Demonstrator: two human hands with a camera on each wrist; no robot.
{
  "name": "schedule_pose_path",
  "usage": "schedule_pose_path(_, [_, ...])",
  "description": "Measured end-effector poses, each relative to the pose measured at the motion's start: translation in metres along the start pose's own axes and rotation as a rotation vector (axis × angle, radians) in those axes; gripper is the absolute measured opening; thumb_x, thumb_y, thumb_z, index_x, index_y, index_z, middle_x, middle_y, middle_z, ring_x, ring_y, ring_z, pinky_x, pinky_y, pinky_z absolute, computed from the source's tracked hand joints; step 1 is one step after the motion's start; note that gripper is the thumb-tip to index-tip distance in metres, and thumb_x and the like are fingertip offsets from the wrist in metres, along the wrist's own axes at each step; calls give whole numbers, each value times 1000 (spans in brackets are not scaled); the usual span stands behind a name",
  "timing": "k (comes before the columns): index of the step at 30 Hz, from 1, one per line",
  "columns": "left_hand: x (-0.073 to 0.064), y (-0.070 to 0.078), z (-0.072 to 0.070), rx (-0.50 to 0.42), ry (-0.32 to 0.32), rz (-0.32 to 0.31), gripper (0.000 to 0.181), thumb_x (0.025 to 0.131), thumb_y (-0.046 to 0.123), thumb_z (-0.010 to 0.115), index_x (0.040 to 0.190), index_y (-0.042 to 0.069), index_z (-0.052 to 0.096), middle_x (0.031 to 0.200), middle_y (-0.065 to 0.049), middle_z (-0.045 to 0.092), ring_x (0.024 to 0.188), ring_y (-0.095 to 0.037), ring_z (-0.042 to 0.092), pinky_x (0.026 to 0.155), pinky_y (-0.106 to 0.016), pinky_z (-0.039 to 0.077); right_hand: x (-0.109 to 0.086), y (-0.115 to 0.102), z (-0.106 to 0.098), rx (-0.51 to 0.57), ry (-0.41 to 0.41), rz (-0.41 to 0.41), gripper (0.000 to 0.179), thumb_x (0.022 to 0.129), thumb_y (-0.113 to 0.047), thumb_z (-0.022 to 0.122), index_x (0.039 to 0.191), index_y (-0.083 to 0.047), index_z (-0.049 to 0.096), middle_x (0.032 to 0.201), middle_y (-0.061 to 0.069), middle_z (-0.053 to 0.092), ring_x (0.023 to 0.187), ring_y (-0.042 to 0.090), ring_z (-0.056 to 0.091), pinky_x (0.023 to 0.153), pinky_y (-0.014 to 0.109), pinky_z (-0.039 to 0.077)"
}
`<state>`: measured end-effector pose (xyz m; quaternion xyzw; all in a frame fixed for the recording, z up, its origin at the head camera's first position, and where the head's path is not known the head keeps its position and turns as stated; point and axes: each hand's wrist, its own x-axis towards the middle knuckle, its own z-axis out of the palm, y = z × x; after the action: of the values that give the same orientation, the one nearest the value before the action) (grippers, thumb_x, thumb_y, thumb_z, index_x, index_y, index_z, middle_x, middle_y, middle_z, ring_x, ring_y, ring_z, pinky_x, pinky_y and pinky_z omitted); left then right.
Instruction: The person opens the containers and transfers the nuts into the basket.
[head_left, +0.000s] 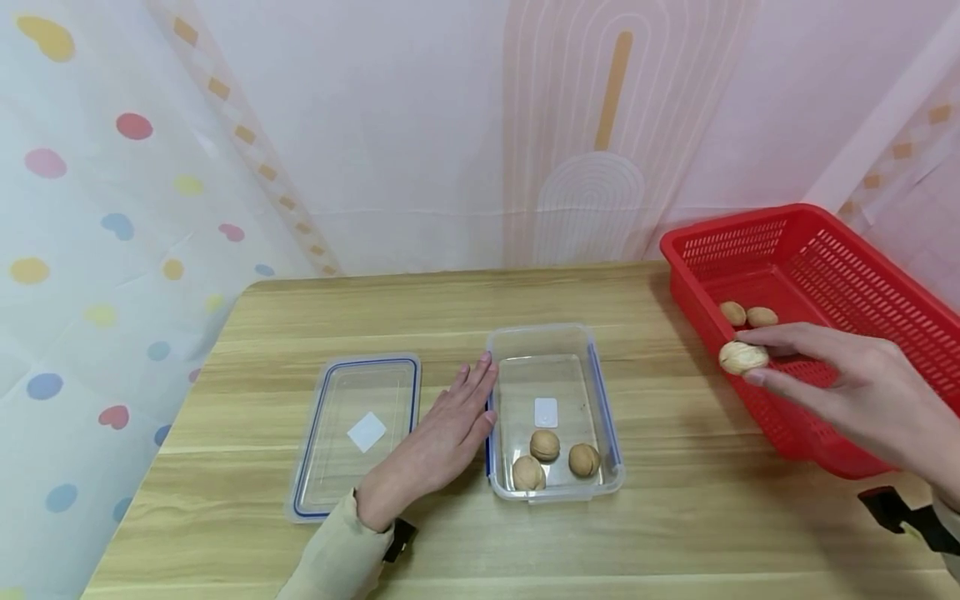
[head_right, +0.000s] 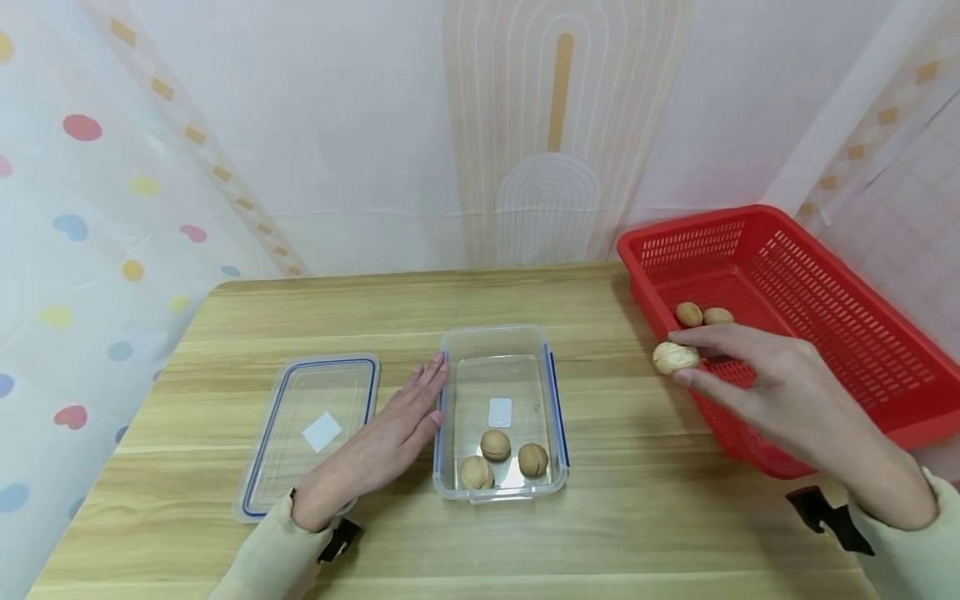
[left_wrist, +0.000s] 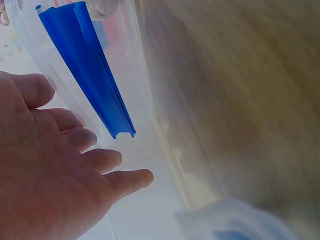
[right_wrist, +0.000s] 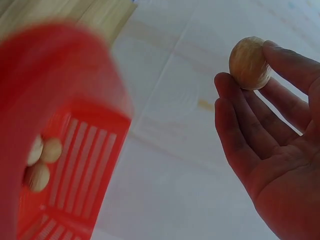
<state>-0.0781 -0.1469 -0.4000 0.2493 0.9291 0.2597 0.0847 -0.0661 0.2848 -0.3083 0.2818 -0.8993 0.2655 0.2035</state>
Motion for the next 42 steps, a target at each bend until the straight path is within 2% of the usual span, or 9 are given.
schedule_pose_path(6, [-1,-1,1,2,3,3,61,114,31,36,165,5,14,172,-6,1,157,-39,9,122,-63,18,-2,17,-6,-19,35,104,57,64,3,94,118,-10,79,112,-32,65,95,-23,58,83,-1,43])
schedule_pose_path(11, [-2,-2,1,15,6,6,61,114,29,36,165,4,14,172,-7,2,157,-39,10,121,-64,19,-1,28,-9,-62,-6,223,54,69,5,92,119,-7,78,102,-4,78,87,-26,53,72,-1,44])
schedule_pose_path(15, [-2,-3,1,18,9,6,60,114,29,36,165,4,15,172,-7,2,157,-39,10,121,-64,20,1,40,-15,-97,-43,284,47,76,0,90,120,-4,76,103,21,76,82,-27,47,65,0,43])
schedule_pose_path(26, [-1,-3,1,13,6,5,61,114,29,37,165,4,15,172,-7,2,157,-40,10,121,-65,19,13,73,-25,-117,-174,382,42,84,-5,86,123,1,73,104,24,75,76,-17,51,61,0,41])
schedule_pose_path(31, [-1,-2,1,12,6,7,61,114,29,37,165,5,14,172,-7,2,157,-39,10,121,-65,19,16,88,-28,-100,-228,413,41,87,-7,84,122,7,70,105,31,72,79,11,71,59,2,42])
schedule_pose_path(33, [-1,-2,1,11,6,8,61,114,29,37,165,5,14,172,-7,2,157,-39,10,121,-65,19,18,93,-28,-92,-248,425,41,88,-9,83,122,9,69,106,32,72,79,12,71,59,3,43])
schedule_pose_path(36, [0,-1,1,11,6,8,61,114,29,37,165,5,14,172,-7,2,157,-39,10,121,-64,19,20,100,-29,-77,-274,457,40,89,-13,83,122,6,70,109,30,72,78,-3,66,62,5,45])
schedule_pose_path(38, [0,-1,1,11,5,9,61,114,29,37,165,5,14,172,-7,2,157,-39,10,122,-64,19,21,104,-29,-71,-294,474,41,90,-16,83,123,5,71,112,28,72,80,1,68,63,7,46])
schedule_pose_path(42, [0,0,1,10,4,10,61,114,29,37,165,5,14,172,-6,1,157,-39,10,122,-64,19,24,112,-30,-64,-342,502,45,93,-24,81,125,4,69,115,28,72,91,28,73,65,11,47])
